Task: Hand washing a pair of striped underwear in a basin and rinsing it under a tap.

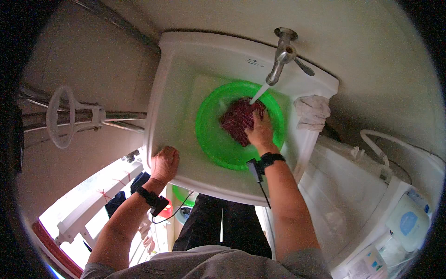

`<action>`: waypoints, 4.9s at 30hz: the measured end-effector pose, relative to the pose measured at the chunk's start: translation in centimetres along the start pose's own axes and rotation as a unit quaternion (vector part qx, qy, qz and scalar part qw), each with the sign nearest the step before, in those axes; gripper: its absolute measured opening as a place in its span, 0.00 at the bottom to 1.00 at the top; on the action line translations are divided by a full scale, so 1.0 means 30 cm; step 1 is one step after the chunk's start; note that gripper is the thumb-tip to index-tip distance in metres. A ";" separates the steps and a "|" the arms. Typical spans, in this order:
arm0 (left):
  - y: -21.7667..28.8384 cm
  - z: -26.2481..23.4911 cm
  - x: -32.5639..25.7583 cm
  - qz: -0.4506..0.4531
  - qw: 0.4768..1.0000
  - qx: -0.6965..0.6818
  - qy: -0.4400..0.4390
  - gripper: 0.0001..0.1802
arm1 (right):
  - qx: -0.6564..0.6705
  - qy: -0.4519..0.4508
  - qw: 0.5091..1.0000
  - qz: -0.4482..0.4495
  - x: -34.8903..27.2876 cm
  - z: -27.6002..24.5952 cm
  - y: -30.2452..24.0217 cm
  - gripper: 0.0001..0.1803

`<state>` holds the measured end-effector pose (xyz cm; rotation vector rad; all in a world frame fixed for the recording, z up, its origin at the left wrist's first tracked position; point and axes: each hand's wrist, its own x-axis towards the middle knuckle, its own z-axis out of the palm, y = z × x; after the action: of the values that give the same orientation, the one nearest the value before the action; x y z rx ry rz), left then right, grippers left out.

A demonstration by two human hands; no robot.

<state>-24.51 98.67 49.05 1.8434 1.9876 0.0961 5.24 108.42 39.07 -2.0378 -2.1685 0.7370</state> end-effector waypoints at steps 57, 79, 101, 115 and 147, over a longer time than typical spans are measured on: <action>0.537 0.371 0.368 0.272 0.927 -0.150 -0.212 0.19 | 0.919 0.029 0.338 0.201 -0.100 0.051 -0.030 0.12; 0.303 0.565 0.447 0.106 0.949 -0.184 -0.234 0.29 | 0.578 0.257 0.754 0.175 -0.107 -0.190 -0.082 0.23; 0.354 0.549 0.457 0.118 0.926 -0.185 -0.308 0.37 | 0.594 0.162 0.743 0.264 -0.189 -0.076 -0.020 0.27; 0.564 0.320 0.332 0.198 0.937 -0.182 -0.222 0.20 | 0.902 0.031 0.393 0.178 -0.118 0.048 -0.041 0.20; 0.496 0.416 0.372 0.192 0.952 -0.219 -0.088 0.11 | 0.873 0.039 0.353 0.333 -0.119 0.089 -0.066 0.16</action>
<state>-6.50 108.26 39.79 1.8340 1.3326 0.4359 2.83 104.22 38.43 -1.0604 0.4339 1.6372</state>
